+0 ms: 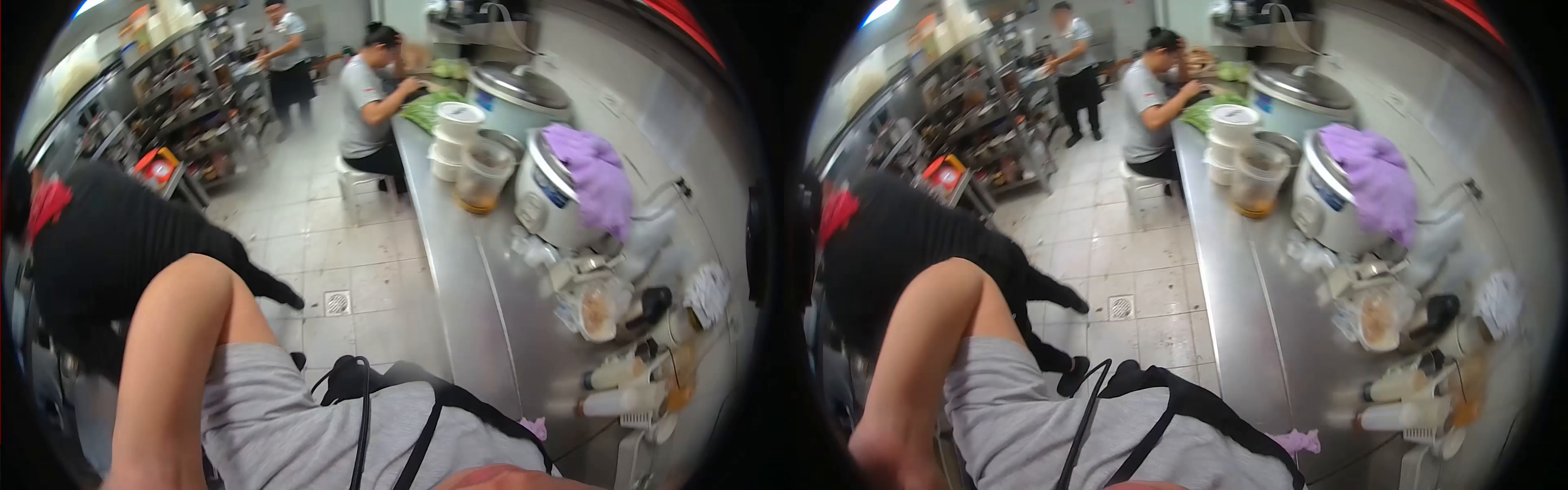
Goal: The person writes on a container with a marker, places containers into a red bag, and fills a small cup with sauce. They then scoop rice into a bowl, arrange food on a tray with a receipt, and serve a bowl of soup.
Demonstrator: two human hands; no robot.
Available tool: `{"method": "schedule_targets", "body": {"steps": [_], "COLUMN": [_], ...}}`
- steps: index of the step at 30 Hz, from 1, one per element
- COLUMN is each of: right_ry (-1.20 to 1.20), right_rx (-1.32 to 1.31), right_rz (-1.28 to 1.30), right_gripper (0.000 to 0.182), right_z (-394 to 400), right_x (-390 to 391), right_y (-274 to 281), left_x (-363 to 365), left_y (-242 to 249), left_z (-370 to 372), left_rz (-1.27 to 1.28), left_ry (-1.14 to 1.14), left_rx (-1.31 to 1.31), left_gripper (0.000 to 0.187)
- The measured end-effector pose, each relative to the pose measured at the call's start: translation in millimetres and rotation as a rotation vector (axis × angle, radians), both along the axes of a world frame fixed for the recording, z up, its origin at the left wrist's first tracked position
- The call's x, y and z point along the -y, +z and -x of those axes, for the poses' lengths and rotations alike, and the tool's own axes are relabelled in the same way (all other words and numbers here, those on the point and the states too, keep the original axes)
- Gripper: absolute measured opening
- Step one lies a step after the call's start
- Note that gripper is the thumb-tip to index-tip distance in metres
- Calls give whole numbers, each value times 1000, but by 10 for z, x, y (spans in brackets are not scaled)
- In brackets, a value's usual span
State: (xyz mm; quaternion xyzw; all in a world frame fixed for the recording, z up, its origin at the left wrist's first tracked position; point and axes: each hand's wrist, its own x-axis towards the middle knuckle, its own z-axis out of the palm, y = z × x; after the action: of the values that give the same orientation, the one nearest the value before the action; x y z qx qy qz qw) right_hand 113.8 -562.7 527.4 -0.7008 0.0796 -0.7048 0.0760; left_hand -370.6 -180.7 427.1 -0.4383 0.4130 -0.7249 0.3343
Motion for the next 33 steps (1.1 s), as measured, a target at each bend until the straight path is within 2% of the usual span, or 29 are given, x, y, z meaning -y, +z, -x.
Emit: {"method": "schedule_targets", "body": {"steps": [2,5,6,8,9,11,12,13,14,15,16,18,19,20,21,22,24,25,26,28,29,30,33], "right_ry": [134,326,427,663,799,1047,1147,1210,1273,1306,1391,1240,1316,1289,1267,1224,1179,1129,1052,937,873,829,658], "right_rx": [48,92,81,-6,-81,-283,-404,-550,-678,-852,-1100,-930,-1124,-1201,-1173,-1269,-1327,-1328,-1347,-1335,-1338,-1276,-1251], "right_rz": [61,160,204,289,328,368,363,316,260,54,-71,227,-5,-71,-1,-31,-23,-71,-45,-117,-184,-135,-219], "right_gripper": [43,39,38,37,36,34,34,33,33,34,32,29,28,26,25,26,27,28,28,30,29,28,26], "right_z": [-91,-185,-212,-206,-173,-33,63,215,358,533,906,1394,1596,1795,1978,2209,2496,2623,2650,2764,2820,2876,3228], "right_x": [-220,-583,-793,-1342,-1666,-2314,-2621,-2893,-3116,-3300,-3522,-3764,-3841,-3873,-3887,-3907,-3848,-3799,-3679,-3483,-3387,-3268,-3048], "right_y": [-190,-506,-678,-1174,-1488,-2211,-2615,-3049,-3436,-3883,-3965,-4339,-4482,-4617,-4702,-4657,-4622,-4560,-4569,-4476,-4424,-4377,-4198], "left_x": [-218,-623,-835,-1218,-1425,-1914,-2180,-2612,-2784,-2979,-3208,-3498,-3687,-3835,-3949,-4006,-3944,-3921,-3902,-3779,-3681,-3580,-3436], "left_y": [-137,-303,-346,-506,-607,-841,-1053,-1249,-1379,-1526,-1723,-2039,-2250,-2452,-2696,-2879,-3001,-3129,-3237,-3329,-3342,-3369,-3442], "left_z": [213,450,587,656,693,848,861,858,724,660,614,439,359,228,150,35,-163,-269,-365,-556,-654,-738,-775], "left_rz": [129,303,263,440,531,688,906,1111,1310,1483,1661,1926,2002,1987,2145,2186,2258,2275,2199,2162,2122,2122,2028], "left_ry": [33,122,95,71,53,82,53,0,-86,-218,-215,-420,-403,-430,-356,-338,-434,-570,-503,-583,-504,-523,-690], "left_rx": [-2,28,-38,26,55,-108,-216,-361,-332,-405,-462,-724,-876,-973,-1080,-1182,-1363,-1444,-1510,-1609,-1642,-1701,-1976], "left_gripper": [19,34,41,47,50,50,47,43,35,32,31,22,13,15,24,31,34,35,31,29,27,23,21]}}
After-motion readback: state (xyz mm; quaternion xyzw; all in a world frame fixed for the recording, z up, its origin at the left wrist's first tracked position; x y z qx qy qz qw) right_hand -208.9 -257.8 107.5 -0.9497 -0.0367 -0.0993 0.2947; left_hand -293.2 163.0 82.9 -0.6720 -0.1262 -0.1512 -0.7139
